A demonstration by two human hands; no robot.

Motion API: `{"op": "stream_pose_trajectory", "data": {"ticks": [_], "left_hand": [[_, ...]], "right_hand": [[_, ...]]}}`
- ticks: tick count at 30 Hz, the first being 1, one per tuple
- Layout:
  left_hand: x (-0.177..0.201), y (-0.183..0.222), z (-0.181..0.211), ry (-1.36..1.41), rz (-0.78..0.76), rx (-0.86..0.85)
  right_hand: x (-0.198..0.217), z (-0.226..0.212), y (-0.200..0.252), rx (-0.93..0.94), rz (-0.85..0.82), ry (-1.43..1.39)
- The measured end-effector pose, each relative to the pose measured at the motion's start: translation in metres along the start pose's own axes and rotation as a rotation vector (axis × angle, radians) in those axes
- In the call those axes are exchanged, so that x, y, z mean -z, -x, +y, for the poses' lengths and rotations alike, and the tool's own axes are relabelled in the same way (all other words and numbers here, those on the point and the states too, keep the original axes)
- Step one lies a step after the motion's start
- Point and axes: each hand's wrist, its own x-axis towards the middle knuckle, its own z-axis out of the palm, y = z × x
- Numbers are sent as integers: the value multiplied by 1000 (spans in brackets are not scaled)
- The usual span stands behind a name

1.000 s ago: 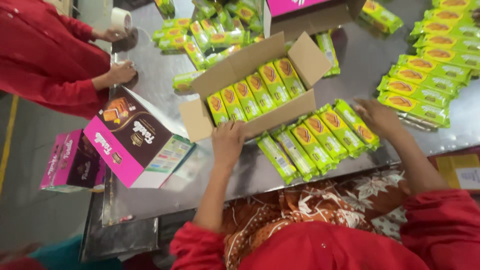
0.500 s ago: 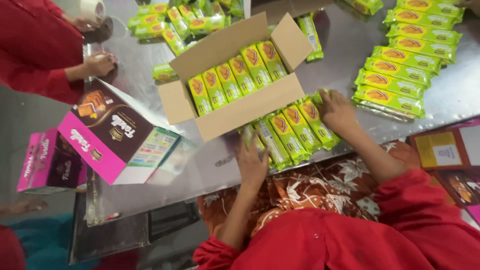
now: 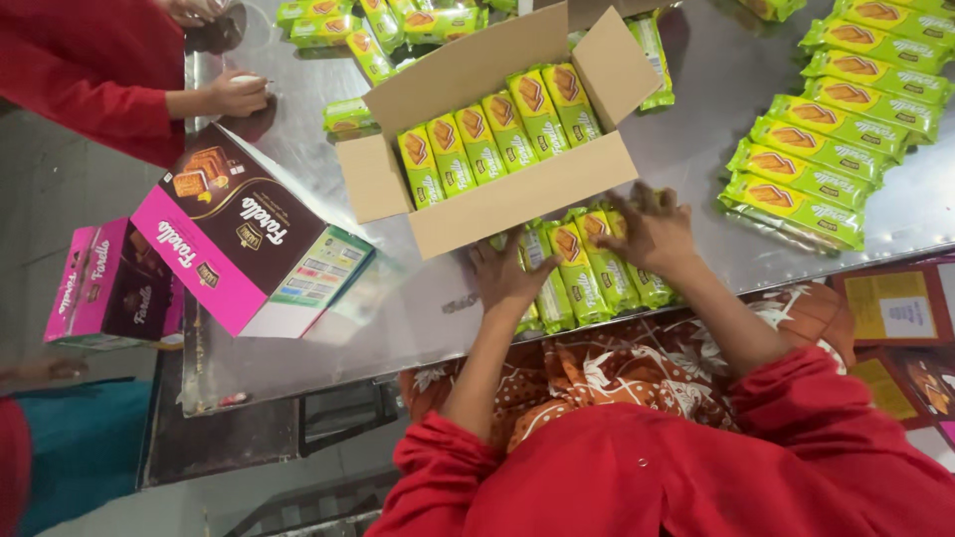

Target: The person packs green snack packets into cardboard boxes on a metal table. They repeatedly pick up packets, place them into open boxes, and adjust the arrangement. Another person in red is visible nearby handling similar boxes.

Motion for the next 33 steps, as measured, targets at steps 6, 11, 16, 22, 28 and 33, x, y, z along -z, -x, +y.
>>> {"op": "stream_pose_trajectory", "data": {"ticks": [6, 11, 16, 22, 28, 33], "left_hand": [[3, 8, -10, 140, 168, -21], [18, 63, -17, 489, 594, -409], [90, 54, -14, 439, 893, -660], [189, -65, -9, 350, 939, -614], [139, -155, -32, -123, 470, -385], [95, -139, -60, -174, 280, -308]], "right_hand": [[8, -8, 17, 0, 228, -398], [39, -16, 55, 199, 690, -457], [103, -41, 39, 308, 975, -430], [163, -51, -88, 395, 1069, -364], [79, -69, -191, 326, 382, -110], [20, -52, -184, 353, 161, -193]]}}
